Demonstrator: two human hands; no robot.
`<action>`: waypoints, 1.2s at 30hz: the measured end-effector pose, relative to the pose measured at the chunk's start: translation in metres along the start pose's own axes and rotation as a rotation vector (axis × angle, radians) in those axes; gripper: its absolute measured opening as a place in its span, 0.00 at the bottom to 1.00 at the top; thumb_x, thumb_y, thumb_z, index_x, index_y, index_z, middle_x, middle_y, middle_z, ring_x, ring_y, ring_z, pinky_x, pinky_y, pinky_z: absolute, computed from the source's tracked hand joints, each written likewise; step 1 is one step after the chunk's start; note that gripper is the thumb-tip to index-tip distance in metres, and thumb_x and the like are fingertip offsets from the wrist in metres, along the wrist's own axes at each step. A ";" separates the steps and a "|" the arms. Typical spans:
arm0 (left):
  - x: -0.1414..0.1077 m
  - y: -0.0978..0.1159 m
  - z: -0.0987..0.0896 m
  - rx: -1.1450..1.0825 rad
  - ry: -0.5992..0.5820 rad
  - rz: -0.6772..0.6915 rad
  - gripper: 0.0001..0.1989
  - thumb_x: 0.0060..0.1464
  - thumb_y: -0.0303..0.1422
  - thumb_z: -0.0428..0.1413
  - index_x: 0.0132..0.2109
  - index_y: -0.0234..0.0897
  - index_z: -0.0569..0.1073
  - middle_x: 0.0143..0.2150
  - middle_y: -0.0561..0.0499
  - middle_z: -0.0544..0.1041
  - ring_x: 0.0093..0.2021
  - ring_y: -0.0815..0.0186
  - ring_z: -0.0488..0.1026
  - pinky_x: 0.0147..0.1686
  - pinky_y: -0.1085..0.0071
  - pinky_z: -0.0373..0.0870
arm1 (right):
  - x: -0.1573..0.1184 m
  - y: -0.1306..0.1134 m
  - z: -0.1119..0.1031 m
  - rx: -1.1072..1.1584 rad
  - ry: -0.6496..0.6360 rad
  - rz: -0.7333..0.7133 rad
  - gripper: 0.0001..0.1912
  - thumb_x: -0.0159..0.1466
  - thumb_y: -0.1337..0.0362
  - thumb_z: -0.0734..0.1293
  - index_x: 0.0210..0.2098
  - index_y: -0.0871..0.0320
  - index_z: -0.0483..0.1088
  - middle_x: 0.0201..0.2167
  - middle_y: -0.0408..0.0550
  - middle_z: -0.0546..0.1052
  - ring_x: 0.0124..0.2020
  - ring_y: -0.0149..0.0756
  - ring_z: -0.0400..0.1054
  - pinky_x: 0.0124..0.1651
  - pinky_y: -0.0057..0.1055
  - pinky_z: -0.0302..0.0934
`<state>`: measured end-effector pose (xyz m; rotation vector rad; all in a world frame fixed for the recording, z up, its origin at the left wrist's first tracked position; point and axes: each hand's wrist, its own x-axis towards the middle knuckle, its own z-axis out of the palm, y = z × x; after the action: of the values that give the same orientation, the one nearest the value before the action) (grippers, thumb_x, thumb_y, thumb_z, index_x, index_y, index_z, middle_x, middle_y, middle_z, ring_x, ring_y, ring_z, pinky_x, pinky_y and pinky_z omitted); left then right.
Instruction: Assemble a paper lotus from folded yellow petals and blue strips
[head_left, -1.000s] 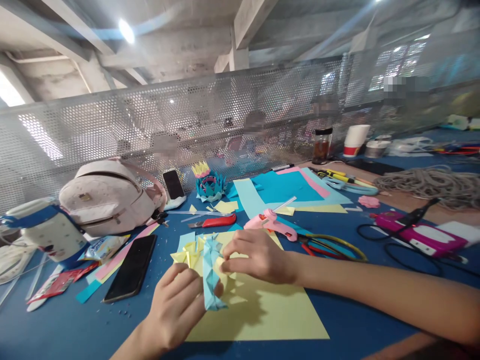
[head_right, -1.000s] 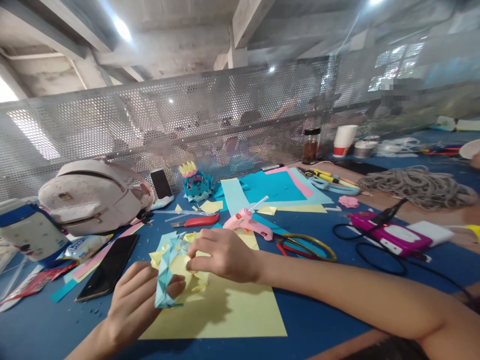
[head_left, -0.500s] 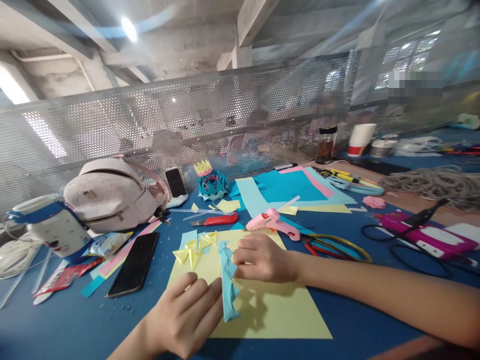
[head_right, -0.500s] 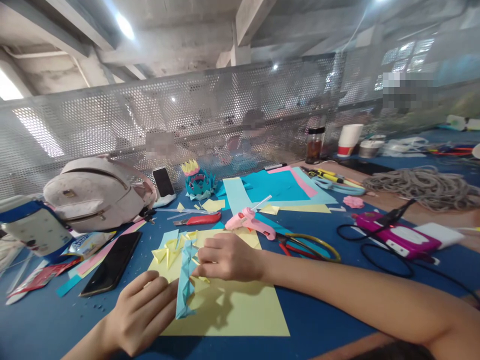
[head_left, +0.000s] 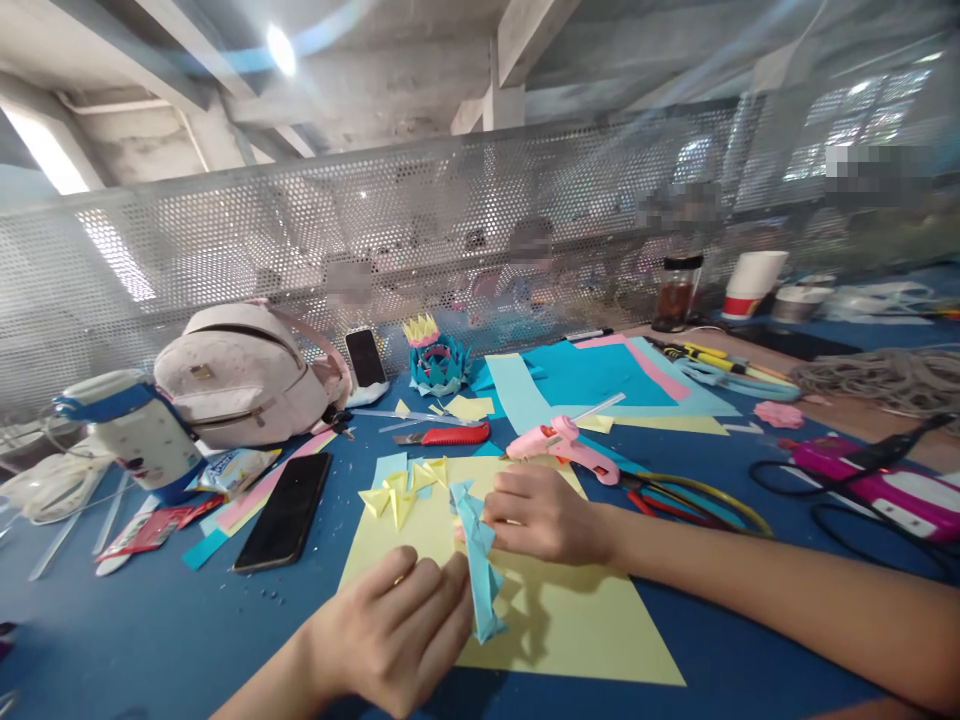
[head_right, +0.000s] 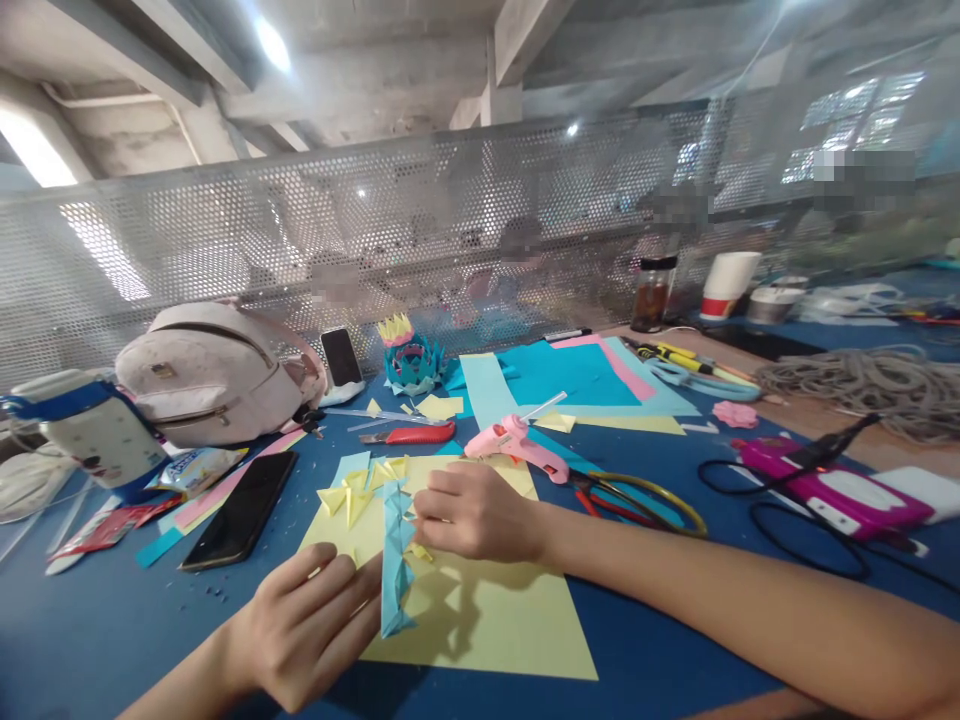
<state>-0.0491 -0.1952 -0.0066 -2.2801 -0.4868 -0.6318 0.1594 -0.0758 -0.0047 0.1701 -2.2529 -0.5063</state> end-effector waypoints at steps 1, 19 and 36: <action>0.000 0.000 0.000 0.003 0.000 0.002 0.12 0.60 0.24 0.49 0.37 0.27 0.77 0.36 0.40 0.80 0.28 0.63 0.68 0.29 0.65 0.58 | 0.000 0.000 0.000 -0.003 0.003 -0.001 0.17 0.68 0.73 0.60 0.23 0.59 0.66 0.24 0.43 0.69 0.27 0.32 0.55 0.28 0.30 0.48; 0.000 0.000 0.000 0.012 0.012 0.003 0.12 0.61 0.25 0.49 0.37 0.28 0.77 0.36 0.41 0.80 0.29 0.63 0.69 0.29 0.65 0.59 | 0.000 -0.002 0.002 -0.056 -0.014 0.026 0.14 0.67 0.74 0.61 0.25 0.58 0.66 0.25 0.42 0.67 0.28 0.32 0.55 0.29 0.32 0.45; 0.021 0.008 0.001 -0.165 0.076 -0.109 0.17 0.63 0.20 0.44 0.31 0.31 0.74 0.22 0.48 0.74 0.22 0.65 0.61 0.24 0.66 0.54 | -0.025 -0.019 -0.076 0.136 -0.310 0.262 0.10 0.70 0.68 0.59 0.45 0.57 0.71 0.31 0.45 0.76 0.31 0.32 0.65 0.33 0.31 0.54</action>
<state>-0.0277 -0.1963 0.0003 -2.3852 -0.5423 -0.8372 0.2321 -0.1093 0.0154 -0.1449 -2.5643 -0.2521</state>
